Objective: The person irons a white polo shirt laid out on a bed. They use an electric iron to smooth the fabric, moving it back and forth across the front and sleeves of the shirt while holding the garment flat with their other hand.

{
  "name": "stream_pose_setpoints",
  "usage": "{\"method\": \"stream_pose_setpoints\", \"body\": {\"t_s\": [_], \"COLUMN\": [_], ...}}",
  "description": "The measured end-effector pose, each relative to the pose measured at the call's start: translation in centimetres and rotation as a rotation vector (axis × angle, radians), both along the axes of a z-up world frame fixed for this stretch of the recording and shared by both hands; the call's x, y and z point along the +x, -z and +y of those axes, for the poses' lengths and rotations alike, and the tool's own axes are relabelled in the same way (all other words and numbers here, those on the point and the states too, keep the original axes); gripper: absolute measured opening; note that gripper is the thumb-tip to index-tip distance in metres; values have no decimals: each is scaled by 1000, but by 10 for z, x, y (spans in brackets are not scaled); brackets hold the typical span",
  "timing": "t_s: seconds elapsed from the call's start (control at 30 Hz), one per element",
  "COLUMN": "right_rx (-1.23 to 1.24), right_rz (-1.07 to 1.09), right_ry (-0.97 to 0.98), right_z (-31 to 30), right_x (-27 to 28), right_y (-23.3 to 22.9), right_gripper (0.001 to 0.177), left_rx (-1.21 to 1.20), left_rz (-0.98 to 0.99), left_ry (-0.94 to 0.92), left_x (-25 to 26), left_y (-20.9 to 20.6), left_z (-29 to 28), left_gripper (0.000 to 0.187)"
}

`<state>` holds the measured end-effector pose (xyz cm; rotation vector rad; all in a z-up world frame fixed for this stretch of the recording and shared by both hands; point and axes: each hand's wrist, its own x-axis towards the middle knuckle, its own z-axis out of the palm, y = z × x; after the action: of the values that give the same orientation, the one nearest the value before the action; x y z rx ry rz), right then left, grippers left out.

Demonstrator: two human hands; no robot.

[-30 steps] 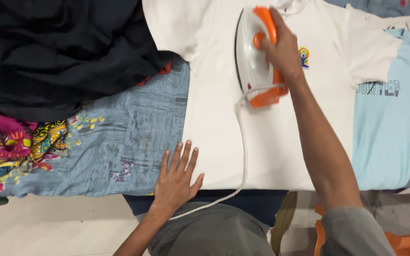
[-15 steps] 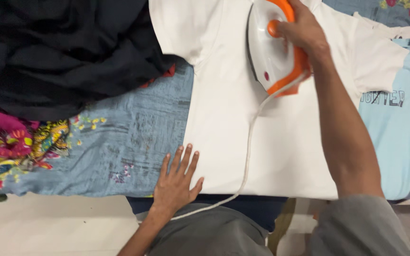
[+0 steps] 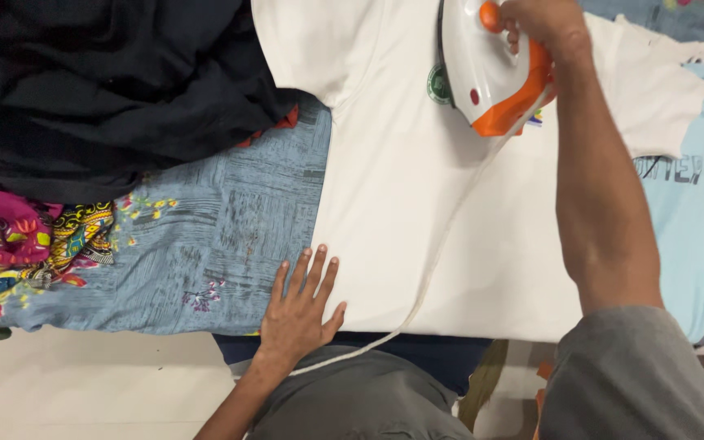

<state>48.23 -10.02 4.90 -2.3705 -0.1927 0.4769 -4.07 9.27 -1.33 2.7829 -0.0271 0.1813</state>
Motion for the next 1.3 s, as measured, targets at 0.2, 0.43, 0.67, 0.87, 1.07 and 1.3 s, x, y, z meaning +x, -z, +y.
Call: {"method": "stream_pose_setpoints", "body": {"t_s": [0.2, 0.43, 0.67, 0.87, 1.07, 1.3], "right_rx": [-25, 344, 514, 597, 542, 480], "right_rz": [-162, 197, 275, -19, 88, 34], "right_ry": [-32, -24, 19, -73, -25, -275], "right_z": [2, -26, 13, 39, 34, 30], "right_x": [-26, -146, -227, -177, -131, -246], "right_y": [20, 6, 3, 41, 32, 10], "right_gripper": [30, 86, 84, 83, 86, 79], "left_rx": [15, 2, 0, -36, -62, -217], "left_rz": [-27, -50, -57, -63, -64, -49], "left_ry": [15, 15, 20, 13, 15, -36], "left_x": [-2, -4, -6, -5, -6, -5], "left_y": [3, 1, 2, 0, 2, -12], "left_z": [1, 0, 2, 2, 3, 1], "left_gripper": [72, 72, 71, 73, 72, 74]}}
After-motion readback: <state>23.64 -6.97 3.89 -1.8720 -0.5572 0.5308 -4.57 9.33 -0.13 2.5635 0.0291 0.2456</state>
